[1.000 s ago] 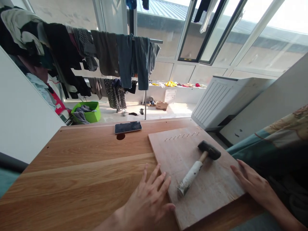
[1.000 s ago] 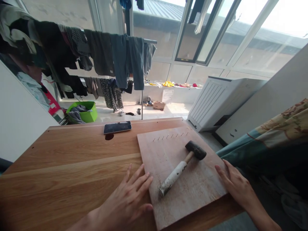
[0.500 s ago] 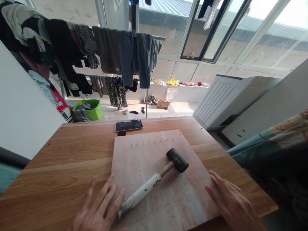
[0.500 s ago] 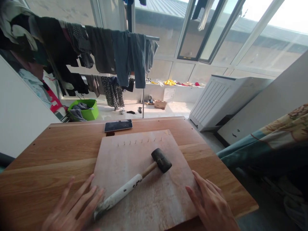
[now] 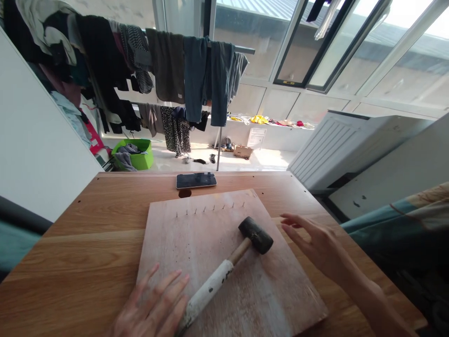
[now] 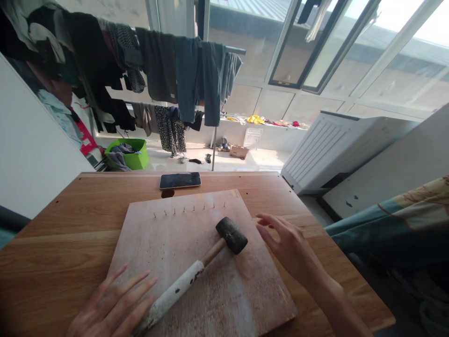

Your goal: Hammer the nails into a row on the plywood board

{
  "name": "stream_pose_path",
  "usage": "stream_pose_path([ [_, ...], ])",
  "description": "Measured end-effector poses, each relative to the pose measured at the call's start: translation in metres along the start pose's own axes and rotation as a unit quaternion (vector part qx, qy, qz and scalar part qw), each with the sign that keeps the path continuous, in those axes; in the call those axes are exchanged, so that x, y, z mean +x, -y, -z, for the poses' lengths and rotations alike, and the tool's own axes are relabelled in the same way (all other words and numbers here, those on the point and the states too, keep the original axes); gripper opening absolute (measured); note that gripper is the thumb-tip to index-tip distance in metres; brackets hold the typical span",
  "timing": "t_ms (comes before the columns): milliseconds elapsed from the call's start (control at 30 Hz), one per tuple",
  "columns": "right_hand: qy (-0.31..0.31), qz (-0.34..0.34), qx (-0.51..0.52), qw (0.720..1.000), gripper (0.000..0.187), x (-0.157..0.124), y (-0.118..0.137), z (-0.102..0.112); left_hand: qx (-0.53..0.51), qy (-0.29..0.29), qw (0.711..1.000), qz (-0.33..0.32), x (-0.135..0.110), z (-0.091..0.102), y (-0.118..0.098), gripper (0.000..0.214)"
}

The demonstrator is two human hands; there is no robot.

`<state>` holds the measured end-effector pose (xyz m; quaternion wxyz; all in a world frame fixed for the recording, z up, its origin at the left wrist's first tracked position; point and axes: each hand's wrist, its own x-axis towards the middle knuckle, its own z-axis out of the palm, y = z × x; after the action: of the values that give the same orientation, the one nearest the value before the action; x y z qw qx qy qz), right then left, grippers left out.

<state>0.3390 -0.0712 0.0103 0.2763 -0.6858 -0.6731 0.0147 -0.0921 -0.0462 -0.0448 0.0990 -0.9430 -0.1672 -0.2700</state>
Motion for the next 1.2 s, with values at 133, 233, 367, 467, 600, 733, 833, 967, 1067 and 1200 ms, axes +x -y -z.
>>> stream_pose_path([
  [133, 0.061, 0.049, 0.086, 0.993, 0.023, 0.068, 0.015, -0.024, -0.087, 0.000, 0.970, 0.228, 0.023, -0.003, 0.028, 0.037],
  [233, 0.161, 0.094, 0.072, 0.980, 0.018, 0.107, 0.021, -0.046, -0.113, -0.005, 0.936, 0.332, 0.048, -0.017, 0.071, 0.037],
  [367, 0.217, 0.125, 0.044, 0.967, 0.012, 0.131, 0.026, -0.054, -0.214, 0.035, 0.913, 0.346, 0.070, -0.037, 0.109, 0.044],
  [467, 0.216, 0.132, 0.030, 0.967, 0.015, 0.133, 0.032, -0.052, -0.286, 0.037, 0.887, 0.360, 0.078, -0.042, 0.114, 0.034],
  [600, 0.244, 0.143, 0.025, 0.959, 0.014, 0.132, 0.045, -0.055, -0.303, 0.028, 0.870, 0.387, 0.084, -0.042, 0.115, 0.038],
  [733, 0.255, 0.160, 0.022, 0.953, 0.020, 0.136, 0.060, -0.057, -0.299, 0.092, 0.891, 0.329, 0.092, -0.052, 0.119, 0.042],
  [833, 0.257, 0.166, 0.008, 0.952, 0.019, 0.139, 0.070, -0.056, -0.268, 0.123, 0.906, 0.305, 0.098, -0.059, 0.119, 0.039],
  [967, 0.295, 0.186, -0.029, 0.937, 0.017, 0.140, 0.080, -0.063, -0.280, 0.084, 0.905, 0.308, 0.102, -0.059, 0.115, 0.037],
  [1067, 0.295, 0.195, -0.032, 0.935, 0.021, 0.140, 0.086, -0.065, -0.266, 0.119, 0.907, 0.304, 0.108, -0.061, 0.112, 0.038],
  [1200, 0.270, 0.213, -0.028, 0.938, 0.020, 0.140, 0.099, -0.068, -0.251, 0.128, 0.908, 0.310, 0.119, -0.068, 0.112, 0.035],
])
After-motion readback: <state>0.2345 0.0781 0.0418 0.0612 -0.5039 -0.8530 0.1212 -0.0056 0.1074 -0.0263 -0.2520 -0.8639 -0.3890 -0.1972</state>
